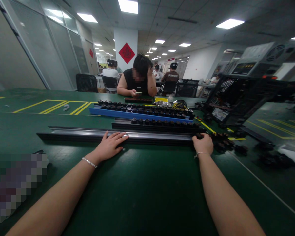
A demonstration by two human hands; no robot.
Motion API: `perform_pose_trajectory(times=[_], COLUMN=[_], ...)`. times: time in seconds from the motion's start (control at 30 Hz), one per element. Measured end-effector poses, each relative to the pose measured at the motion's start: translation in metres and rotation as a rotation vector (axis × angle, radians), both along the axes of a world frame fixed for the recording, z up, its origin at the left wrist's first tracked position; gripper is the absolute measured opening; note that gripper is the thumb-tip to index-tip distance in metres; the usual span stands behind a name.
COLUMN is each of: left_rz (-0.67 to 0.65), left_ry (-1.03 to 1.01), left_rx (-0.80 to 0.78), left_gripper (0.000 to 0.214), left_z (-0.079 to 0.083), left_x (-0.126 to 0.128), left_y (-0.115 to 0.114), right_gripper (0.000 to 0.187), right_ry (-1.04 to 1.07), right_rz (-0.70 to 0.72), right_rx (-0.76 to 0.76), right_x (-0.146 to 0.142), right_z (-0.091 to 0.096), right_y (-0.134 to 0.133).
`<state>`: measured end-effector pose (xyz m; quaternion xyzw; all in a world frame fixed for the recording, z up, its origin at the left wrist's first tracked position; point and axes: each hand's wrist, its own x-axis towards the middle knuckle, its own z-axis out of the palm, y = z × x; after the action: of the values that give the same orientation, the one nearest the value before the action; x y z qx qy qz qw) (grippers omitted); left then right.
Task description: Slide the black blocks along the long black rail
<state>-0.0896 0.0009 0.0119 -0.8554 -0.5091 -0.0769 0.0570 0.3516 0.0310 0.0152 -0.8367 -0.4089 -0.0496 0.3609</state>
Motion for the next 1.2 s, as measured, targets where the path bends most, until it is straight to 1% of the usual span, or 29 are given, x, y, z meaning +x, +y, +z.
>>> perform_pose_trajectory(times=[0.17,0.37,0.67,0.97,1.13,1.2], left_rz=[0.004,0.011,0.009,0.005,0.012,0.01], left_ry=[0.01,0.015,0.015,0.007,0.023,0.023], left_rx=[-0.003,-0.008,-0.003,0.001,0.001,0.0], left_gripper=[0.059,0.059,0.059,0.06,0.061,0.06], left_z=[0.002,0.003,0.002,0.002,0.002,0.002], left_x=[0.001,0.001,0.0,0.0,-0.001,-0.001], left_y=[-0.001,-0.002,-0.002,-0.002,-0.002,-0.001], right_gripper=[0.042,0.042,0.044,0.042,0.045,0.045], right_ry=[0.06,0.077,0.14,0.176,0.24,0.257], right_rz=[-0.035,-0.065,-0.099,-0.133,-0.262,-0.291], right_rx=[0.03,0.112,0.138,0.209,0.219,0.211], right_x=[0.01,0.022,0.028,0.04,0.054,0.061], right_z=[-0.002,-0.008,-0.009,-0.013,-0.014,-0.013], right_y=[0.0,0.004,0.006,0.01,0.006,0.003])
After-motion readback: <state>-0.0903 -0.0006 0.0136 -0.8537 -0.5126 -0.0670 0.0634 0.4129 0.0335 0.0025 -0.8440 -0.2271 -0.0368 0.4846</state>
